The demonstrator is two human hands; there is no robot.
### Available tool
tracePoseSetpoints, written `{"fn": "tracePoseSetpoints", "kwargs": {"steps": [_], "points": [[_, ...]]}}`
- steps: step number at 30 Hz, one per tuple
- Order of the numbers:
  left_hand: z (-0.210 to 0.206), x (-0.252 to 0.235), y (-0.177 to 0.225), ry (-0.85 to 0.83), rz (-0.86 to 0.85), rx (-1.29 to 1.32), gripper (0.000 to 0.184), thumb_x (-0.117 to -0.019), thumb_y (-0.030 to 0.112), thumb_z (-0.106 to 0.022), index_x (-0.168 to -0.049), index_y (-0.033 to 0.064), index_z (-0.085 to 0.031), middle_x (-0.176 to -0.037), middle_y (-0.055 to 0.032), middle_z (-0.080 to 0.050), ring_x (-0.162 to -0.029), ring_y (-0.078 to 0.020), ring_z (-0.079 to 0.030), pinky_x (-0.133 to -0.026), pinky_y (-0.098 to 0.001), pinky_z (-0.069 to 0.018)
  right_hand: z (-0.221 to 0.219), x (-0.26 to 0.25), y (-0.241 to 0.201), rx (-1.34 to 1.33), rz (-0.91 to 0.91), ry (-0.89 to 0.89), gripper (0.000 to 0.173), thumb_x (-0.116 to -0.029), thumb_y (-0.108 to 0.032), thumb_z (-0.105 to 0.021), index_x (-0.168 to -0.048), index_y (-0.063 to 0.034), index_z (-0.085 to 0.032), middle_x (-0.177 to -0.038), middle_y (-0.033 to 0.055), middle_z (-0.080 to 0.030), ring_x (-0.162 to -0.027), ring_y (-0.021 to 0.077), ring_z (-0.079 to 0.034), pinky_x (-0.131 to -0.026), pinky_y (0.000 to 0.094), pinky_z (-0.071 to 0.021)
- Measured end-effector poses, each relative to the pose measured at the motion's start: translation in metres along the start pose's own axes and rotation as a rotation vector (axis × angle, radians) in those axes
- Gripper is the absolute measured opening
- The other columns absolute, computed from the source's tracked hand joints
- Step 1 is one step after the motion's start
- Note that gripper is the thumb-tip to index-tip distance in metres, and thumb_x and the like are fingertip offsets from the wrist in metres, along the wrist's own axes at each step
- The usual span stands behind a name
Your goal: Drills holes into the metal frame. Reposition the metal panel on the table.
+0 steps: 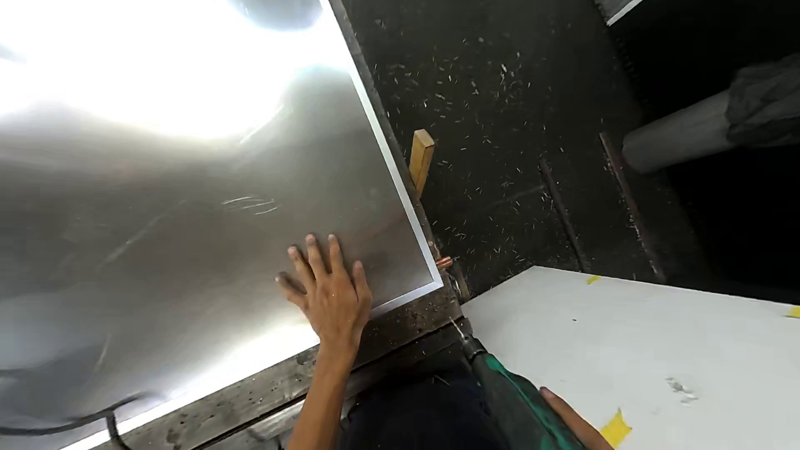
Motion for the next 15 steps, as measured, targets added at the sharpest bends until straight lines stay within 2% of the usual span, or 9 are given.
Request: {"fn": "tracePoseSetpoints", "kwargs": {"steps": [4,6,8,11,15], "points": [[-0.010,-0.001,-0.003,-0.040,0.002,-0.056,0.069,-0.1032,0.055,-0.022,-0.163,0.0224,-0.030,-0.171,-0.0105,-0.019,-0.158,-0.0399,-0.010,-0.118,-0.0740,-0.0044,0.002,-0.050,-0.027,0.049,-0.012,-0.127,0.078,-0.0823,-0.027,-0.079,-0.151,-0.0045,-0.050,-0.118,0.0163,-0.074,-0.096,0.0264,-0.075,-0.080,0.0502,-0.0625],[-0.015,-0.003,-0.005,-0.058,0.016,-0.052,0.068,-0.1034,0.056,-0.021,-0.164,0.0245,-0.027,-0.172,-0.0086,-0.015,-0.158,-0.0390,-0.006,-0.118,-0.0734,-0.0033,0.001,-0.070,-0.034,0.101,-0.023,-0.187,0.079,-0.0810,-0.028,-0.079,-0.152,-0.0080,-0.050,-0.110,0.0147,-0.077,-0.088,0.0261,-0.076,-0.071,0.0508,-0.0624],[-0.018,-0.005,-0.006,-0.068,0.036,-0.046,0.068,-0.1032,0.056,-0.022,-0.164,0.0260,-0.027,-0.172,-0.0077,-0.014,-0.158,-0.0390,-0.004,-0.118,-0.0735,-0.0032,0.000,-0.087,-0.038,0.148,-0.026,-0.241,0.080,-0.0807,-0.029,-0.080,-0.153,-0.0105,-0.050,-0.109,0.0136,-0.077,-0.084,0.0264,-0.076,-0.067,0.0517,-0.0615],[-0.019,-0.004,-0.008,-0.083,0.053,-0.037,0.067,-0.1029,0.055,-0.025,-0.164,0.0281,-0.027,-0.173,-0.0066,-0.013,-0.158,-0.0391,-0.002,-0.118,-0.0734,-0.0026,-0.001,-0.102,-0.044,0.185,-0.012,-0.297,0.079,-0.0818,-0.031,-0.079,-0.153,-0.0118,-0.050,-0.108,0.0123,-0.077,-0.081,0.0254,-0.076,-0.064,0.0502,-0.0606],[-0.018,-0.005,-0.008,-0.067,0.051,-0.027,0.066,-0.1032,0.054,-0.025,-0.163,0.0265,-0.029,-0.172,-0.0079,-0.015,-0.158,-0.0401,-0.003,-0.118,-0.0735,-0.0020,-0.001,-0.111,-0.047,0.198,-0.004,-0.331,0.077,-0.0838,-0.033,-0.078,-0.152,-0.0104,-0.051,-0.111,0.0122,-0.077,-0.083,0.0246,-0.076,-0.064,0.0486,-0.0612]]}}
Point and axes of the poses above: each hand's wrist, its own x-axis away from the middle knuckle, its own z-axis out of the back of the hand, y = z × x, the point moved 7 cm from there along -x, towards the middle knuckle
